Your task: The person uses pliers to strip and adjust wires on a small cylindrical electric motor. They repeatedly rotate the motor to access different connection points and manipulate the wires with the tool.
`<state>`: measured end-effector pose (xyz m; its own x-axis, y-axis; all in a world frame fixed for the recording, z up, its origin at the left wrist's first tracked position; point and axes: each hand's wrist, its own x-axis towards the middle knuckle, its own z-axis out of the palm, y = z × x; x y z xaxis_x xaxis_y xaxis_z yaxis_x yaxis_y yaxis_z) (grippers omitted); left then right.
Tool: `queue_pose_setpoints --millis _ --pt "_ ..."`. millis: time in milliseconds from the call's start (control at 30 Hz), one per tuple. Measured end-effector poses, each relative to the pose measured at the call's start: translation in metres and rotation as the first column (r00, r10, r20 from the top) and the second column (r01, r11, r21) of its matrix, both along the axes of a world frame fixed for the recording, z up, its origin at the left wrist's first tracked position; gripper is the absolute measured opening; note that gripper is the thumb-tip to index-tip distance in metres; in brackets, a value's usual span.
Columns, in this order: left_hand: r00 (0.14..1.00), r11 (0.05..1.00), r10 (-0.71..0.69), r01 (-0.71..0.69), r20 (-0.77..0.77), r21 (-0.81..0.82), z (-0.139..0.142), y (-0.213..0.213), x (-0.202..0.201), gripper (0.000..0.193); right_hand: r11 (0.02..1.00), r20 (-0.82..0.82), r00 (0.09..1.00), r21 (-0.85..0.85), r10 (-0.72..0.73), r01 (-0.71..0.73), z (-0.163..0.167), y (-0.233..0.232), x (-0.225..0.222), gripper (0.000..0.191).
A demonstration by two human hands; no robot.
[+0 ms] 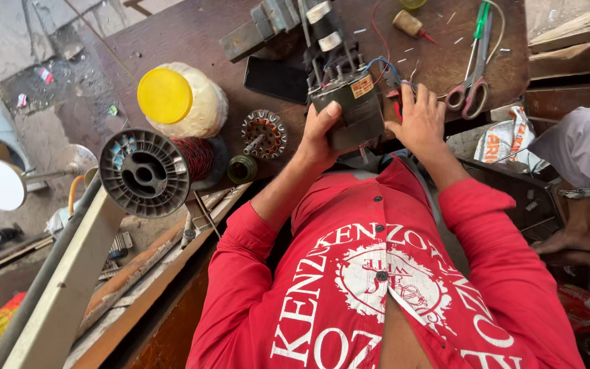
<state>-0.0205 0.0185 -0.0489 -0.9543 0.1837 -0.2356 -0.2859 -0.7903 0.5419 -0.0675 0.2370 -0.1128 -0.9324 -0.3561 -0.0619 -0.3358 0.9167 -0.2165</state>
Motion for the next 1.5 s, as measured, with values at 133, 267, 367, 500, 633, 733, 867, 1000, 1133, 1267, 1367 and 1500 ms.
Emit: queue_pose_setpoints --millis 133,267,367,500,633,733,867,1000,1133,1267,1367,1500 --pt "0.990 0.992 -0.106 0.099 0.095 0.081 -0.017 -0.015 0.004 0.078 0.984 0.244 0.969 -0.157 -0.045 0.085 -0.005 -0.006 -0.014 0.108" --pt "0.943 0.955 -0.247 0.198 0.221 0.223 -0.042 -0.035 0.011 0.080 0.751 0.725 0.654 -0.305 -0.216 0.585 0.004 0.010 -0.018 0.066" --pt "0.937 0.950 -0.250 0.190 0.242 0.246 -0.056 -0.051 0.017 0.081 0.411 0.716 0.689 -0.665 0.113 0.624 0.039 0.028 0.003 0.061" --pt "0.909 0.909 -0.376 0.324 0.180 0.263 -0.063 -0.067 0.020 0.076 0.481 0.686 0.661 -0.709 0.304 0.515 0.098 0.037 0.041 0.038" --pt "0.876 0.889 -0.433 0.377 0.213 0.259 -0.059 -0.065 0.013 0.071 0.693 0.632 0.699 -0.668 0.335 0.272 0.135 0.020 0.046 0.044" --pt "0.870 0.893 -0.437 0.389 0.227 0.228 -0.052 -0.064 0.008 0.068 0.634 0.576 0.687 -0.743 0.443 0.215 0.147 0.004 0.038 0.052" --pt "0.869 0.886 -0.458 0.426 0.189 0.184 -0.042 -0.067 0.004 0.066 0.666 0.711 0.590 -0.654 0.382 0.358 0.163 -0.008 0.032 0.066" --pt "0.869 0.880 -0.468 0.442 0.158 0.176 -0.035 -0.073 0.004 0.064 0.662 0.502 0.780 -0.733 0.373 0.155 0.188 -0.003 0.038 0.067" --pt "0.885 0.895 -0.444 0.430 0.139 0.114 -0.035 -0.073 0.004 0.063 0.593 0.322 0.846 -0.805 0.425 0.009 0.186 -0.006 0.045 0.064" --pt "0.907 0.912 -0.407 0.396 0.112 0.110 -0.041 -0.071 0.007 0.066 0.462 0.464 0.779 -0.849 0.422 0.256 0.176 0.005 0.042 0.066" --pt "0.889 0.867 -0.436 0.370 0.144 0.334 -0.044 -0.071 0.015 0.072 0.615 0.452 0.872 -0.747 0.189 0.254 0.184 0.040 0.027 0.063" --pt "0.907 0.853 -0.383 0.275 0.174 0.443 -0.045 -0.070 0.025 0.083 0.983 0.053 0.990 -0.143 0.127 -0.119 0.175 0.075 -0.007 0.074"
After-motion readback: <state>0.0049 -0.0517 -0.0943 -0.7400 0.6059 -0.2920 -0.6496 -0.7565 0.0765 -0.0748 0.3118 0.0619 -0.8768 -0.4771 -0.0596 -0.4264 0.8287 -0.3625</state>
